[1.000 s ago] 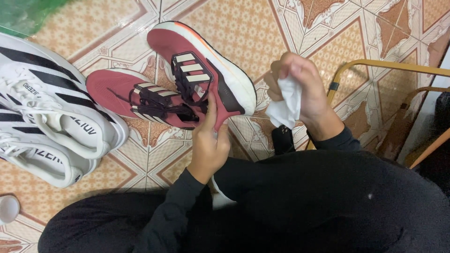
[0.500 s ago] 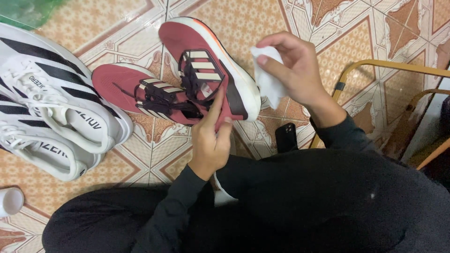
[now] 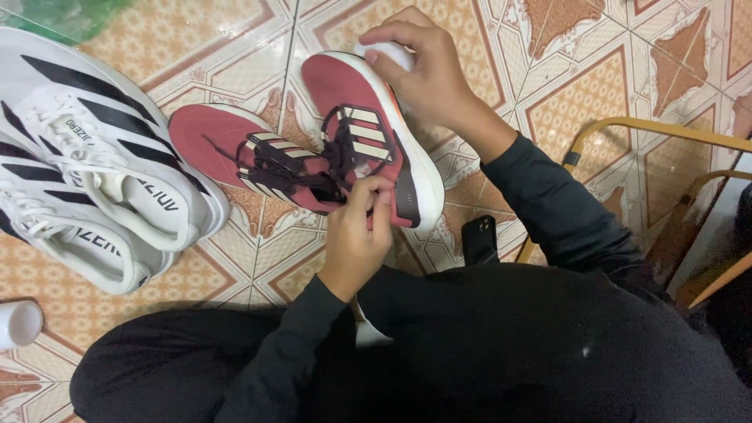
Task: The person sits on the floor and wipes a white sneaker with a cloth, then places it beside its pair. They then pick up a red sneaker and wipe the sole and upper with the cloth, rotating the shoe to clean multiple sides before setting it down.
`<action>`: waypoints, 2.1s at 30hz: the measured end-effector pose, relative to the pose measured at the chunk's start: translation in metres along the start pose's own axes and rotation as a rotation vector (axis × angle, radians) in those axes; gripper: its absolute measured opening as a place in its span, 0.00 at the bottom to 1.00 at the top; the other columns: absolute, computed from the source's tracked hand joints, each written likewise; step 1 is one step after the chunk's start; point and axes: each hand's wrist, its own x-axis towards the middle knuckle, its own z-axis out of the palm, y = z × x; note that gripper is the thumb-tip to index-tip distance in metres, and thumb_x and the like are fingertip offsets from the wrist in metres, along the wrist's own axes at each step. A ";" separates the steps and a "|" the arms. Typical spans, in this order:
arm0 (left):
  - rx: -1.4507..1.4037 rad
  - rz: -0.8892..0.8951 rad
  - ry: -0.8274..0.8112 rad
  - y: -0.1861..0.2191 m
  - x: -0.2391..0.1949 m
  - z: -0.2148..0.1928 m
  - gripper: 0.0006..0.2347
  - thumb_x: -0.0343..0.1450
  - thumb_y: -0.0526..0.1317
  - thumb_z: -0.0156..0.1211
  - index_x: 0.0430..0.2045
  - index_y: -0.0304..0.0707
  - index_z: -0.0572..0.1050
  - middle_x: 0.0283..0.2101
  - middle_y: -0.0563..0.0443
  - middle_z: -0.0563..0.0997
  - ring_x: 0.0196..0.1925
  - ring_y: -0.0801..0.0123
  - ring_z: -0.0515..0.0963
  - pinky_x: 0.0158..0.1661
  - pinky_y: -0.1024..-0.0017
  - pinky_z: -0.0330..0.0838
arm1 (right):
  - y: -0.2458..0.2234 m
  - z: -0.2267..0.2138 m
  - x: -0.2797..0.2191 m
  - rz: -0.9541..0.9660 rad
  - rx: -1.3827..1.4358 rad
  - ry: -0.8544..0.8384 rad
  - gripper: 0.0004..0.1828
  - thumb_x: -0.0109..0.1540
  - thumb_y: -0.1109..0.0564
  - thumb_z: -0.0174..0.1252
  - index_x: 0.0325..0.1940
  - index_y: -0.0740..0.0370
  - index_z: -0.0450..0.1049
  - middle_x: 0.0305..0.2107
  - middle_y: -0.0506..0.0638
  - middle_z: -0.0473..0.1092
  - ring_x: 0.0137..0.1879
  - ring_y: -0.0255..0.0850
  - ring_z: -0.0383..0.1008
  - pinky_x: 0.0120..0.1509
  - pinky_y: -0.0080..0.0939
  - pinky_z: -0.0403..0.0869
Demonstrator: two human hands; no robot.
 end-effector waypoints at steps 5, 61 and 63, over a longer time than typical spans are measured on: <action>-0.117 0.067 -0.092 -0.002 0.002 0.004 0.11 0.87 0.39 0.72 0.57 0.41 0.75 0.29 0.57 0.90 0.29 0.66 0.88 0.39 0.67 0.77 | -0.025 -0.014 0.018 -0.282 -0.182 -0.085 0.09 0.87 0.61 0.72 0.67 0.71 0.91 0.57 0.62 0.86 0.63 0.58 0.87 0.67 0.59 0.81; -0.584 0.183 0.440 0.008 0.037 -0.051 0.17 0.94 0.47 0.48 0.40 0.36 0.75 0.20 0.58 0.74 0.21 0.68 0.78 0.41 0.64 0.82 | -0.046 -0.002 -0.154 -0.013 0.033 -0.036 0.16 0.80 0.68 0.71 0.72 0.64 0.92 0.48 0.60 0.85 0.42 0.47 0.80 0.46 0.48 0.76; -0.629 0.196 0.431 0.003 0.041 -0.059 0.18 0.94 0.48 0.47 0.40 0.35 0.73 0.19 0.57 0.72 0.19 0.69 0.75 0.37 0.66 0.80 | -0.064 0.000 -0.157 -0.034 0.080 -0.053 0.16 0.79 0.69 0.71 0.70 0.65 0.92 0.47 0.60 0.85 0.39 0.46 0.77 0.41 0.47 0.74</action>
